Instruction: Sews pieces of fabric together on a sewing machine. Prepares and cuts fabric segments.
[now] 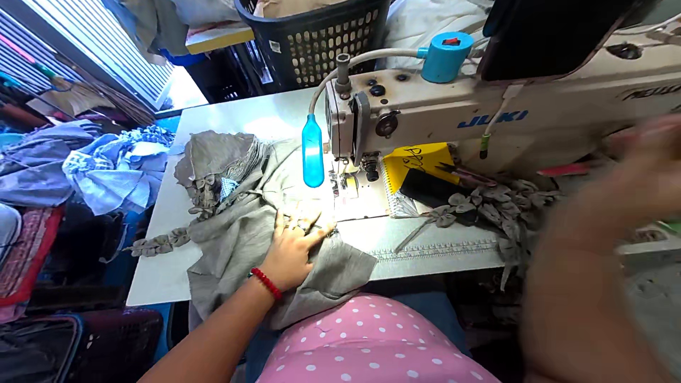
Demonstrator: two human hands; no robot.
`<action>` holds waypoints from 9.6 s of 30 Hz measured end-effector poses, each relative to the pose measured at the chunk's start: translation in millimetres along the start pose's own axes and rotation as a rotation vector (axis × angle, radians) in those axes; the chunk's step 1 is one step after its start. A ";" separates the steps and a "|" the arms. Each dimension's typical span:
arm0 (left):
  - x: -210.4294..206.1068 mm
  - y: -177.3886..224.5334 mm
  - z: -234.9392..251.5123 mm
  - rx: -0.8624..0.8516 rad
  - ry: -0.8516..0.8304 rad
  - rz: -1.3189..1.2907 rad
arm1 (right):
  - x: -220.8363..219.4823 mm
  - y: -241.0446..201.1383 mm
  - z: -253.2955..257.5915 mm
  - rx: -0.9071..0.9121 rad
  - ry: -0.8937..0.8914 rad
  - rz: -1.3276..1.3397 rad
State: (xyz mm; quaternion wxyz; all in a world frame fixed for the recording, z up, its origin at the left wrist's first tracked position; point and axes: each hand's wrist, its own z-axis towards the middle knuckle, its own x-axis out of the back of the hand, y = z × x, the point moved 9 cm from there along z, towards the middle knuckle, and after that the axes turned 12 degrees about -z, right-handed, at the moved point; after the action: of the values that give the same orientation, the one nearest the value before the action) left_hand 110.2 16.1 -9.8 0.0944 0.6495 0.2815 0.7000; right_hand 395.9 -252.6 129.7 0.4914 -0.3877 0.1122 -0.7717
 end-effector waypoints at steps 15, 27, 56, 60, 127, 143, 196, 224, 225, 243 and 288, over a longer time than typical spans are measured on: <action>11.3 -19.2 83.2 0.002 0.077 -0.042 | -49.3 -104.3 -222.6 0.821 -0.864 0.215; 15.4 -33.2 113.7 0.115 0.059 0.015 | -181.9 -136.9 -191.0 0.555 -0.962 -0.380; 14.1 -59.8 144.1 0.084 0.120 -0.038 | -193.8 -130.4 -182.4 0.489 -0.941 -0.458; 22.8 -53.7 140.0 0.072 0.146 -0.107 | -186.0 -132.3 -185.1 0.508 -0.909 -0.347; 326.6 -7.9 -85.8 -0.007 1.092 -0.178 | -83.9 -293.0 -123.8 0.632 -0.626 0.464; 187.6 28.9 -114.4 0.008 0.165 -0.946 | -154.1 -279.7 -166.9 -0.208 -1.329 1.154; 63.0 3.7 -143.8 -0.031 0.551 -0.190 | -154.6 -117.5 -205.5 0.538 -0.985 -0.290; 58.7 67.1 -39.5 -0.258 0.410 -0.201 | -105.6 -148.4 -128.4 0.278 -0.497 0.208; 59.5 73.4 -27.8 -0.261 0.420 -0.238 | -94.8 -158.0 -132.6 0.316 -0.469 0.249; 86.1 109.9 -40.6 -0.573 0.623 -0.472 | -26.6 -205.3 -99.5 0.579 -0.539 0.330; 101.9 -31.6 -37.4 0.116 0.331 -0.162 | -169.2 -121.7 -110.5 -0.144 -0.722 0.486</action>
State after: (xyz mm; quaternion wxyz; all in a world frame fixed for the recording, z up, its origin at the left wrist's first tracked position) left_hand 52.8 82.8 61.2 0.0653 0.5051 0.3846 0.7699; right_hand 272.5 -72.7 40.1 0.6381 -0.6280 0.0748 -0.4392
